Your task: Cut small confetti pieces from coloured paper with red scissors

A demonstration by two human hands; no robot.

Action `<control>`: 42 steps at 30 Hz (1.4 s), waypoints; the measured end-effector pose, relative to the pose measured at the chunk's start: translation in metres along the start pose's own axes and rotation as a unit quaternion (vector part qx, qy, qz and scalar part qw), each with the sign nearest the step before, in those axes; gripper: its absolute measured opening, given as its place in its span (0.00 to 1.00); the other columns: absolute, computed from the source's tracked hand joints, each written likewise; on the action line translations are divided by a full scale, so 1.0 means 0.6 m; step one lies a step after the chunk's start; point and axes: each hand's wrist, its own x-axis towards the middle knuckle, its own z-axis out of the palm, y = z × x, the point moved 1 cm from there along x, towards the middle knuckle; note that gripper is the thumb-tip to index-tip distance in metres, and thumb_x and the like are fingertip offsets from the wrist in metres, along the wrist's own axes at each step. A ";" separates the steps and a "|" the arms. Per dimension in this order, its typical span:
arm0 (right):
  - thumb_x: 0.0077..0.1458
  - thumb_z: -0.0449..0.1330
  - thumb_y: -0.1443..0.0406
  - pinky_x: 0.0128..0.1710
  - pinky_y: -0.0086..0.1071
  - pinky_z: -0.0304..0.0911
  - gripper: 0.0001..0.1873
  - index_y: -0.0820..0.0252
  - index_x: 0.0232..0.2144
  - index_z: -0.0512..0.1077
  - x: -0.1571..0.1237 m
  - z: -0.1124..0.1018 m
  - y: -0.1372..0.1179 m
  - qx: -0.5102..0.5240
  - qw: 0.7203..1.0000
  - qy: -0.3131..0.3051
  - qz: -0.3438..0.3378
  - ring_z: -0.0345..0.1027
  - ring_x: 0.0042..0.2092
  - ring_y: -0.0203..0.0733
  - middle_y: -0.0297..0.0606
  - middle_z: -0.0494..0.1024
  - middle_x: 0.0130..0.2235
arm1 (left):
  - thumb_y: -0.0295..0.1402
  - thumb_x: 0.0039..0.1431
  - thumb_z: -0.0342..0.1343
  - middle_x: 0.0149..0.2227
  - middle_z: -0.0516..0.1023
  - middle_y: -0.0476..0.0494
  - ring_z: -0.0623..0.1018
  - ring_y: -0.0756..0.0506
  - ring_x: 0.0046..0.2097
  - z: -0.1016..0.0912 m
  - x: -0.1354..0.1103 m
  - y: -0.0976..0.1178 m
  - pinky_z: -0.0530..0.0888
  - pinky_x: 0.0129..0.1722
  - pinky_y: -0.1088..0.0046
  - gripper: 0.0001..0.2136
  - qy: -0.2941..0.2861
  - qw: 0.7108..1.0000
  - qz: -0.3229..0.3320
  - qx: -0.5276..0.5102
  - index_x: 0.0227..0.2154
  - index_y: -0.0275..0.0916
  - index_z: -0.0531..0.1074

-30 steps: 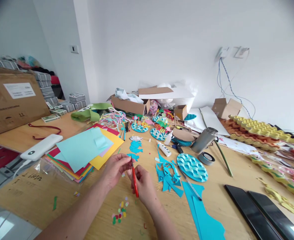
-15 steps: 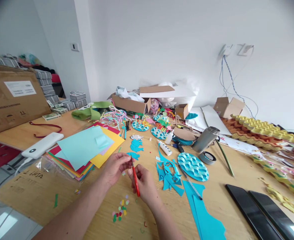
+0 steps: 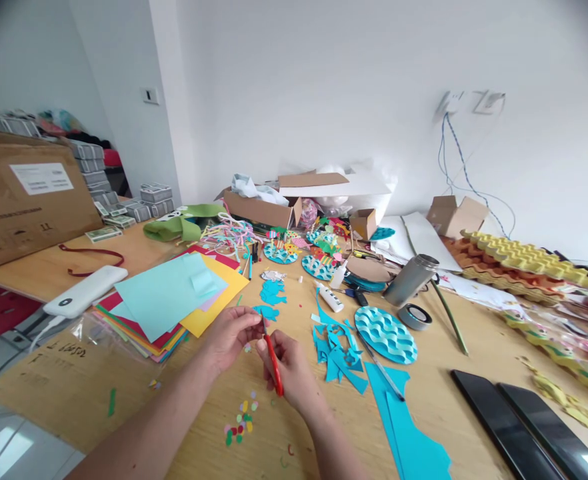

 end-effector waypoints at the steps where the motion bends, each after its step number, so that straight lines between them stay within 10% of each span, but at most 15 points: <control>1: 0.49 0.55 0.49 0.12 0.21 0.49 0.20 0.59 0.21 0.58 0.000 0.000 0.000 -0.001 1.000 -0.001 -0.001 0.57 0.13 0.29 0.25 0.65 0.14 | 0.29 0.38 0.61 0.23 0.76 0.43 0.73 0.51 0.25 -0.001 0.000 0.000 0.69 0.28 0.75 0.06 -0.004 1.000 -0.001 -0.001 0.19 0.32 0.70; 42: 0.52 0.55 0.52 0.11 0.19 0.49 0.18 0.59 0.22 0.58 0.005 0.002 0.015 0.007 1.000 0.006 -0.007 0.58 0.13 0.28 0.26 0.66 0.14 | 0.28 0.40 0.60 0.22 0.75 0.45 0.72 0.51 0.24 -0.003 0.005 -0.006 0.68 0.27 0.76 0.05 0.004 1.000 0.009 0.017 0.20 0.32 0.71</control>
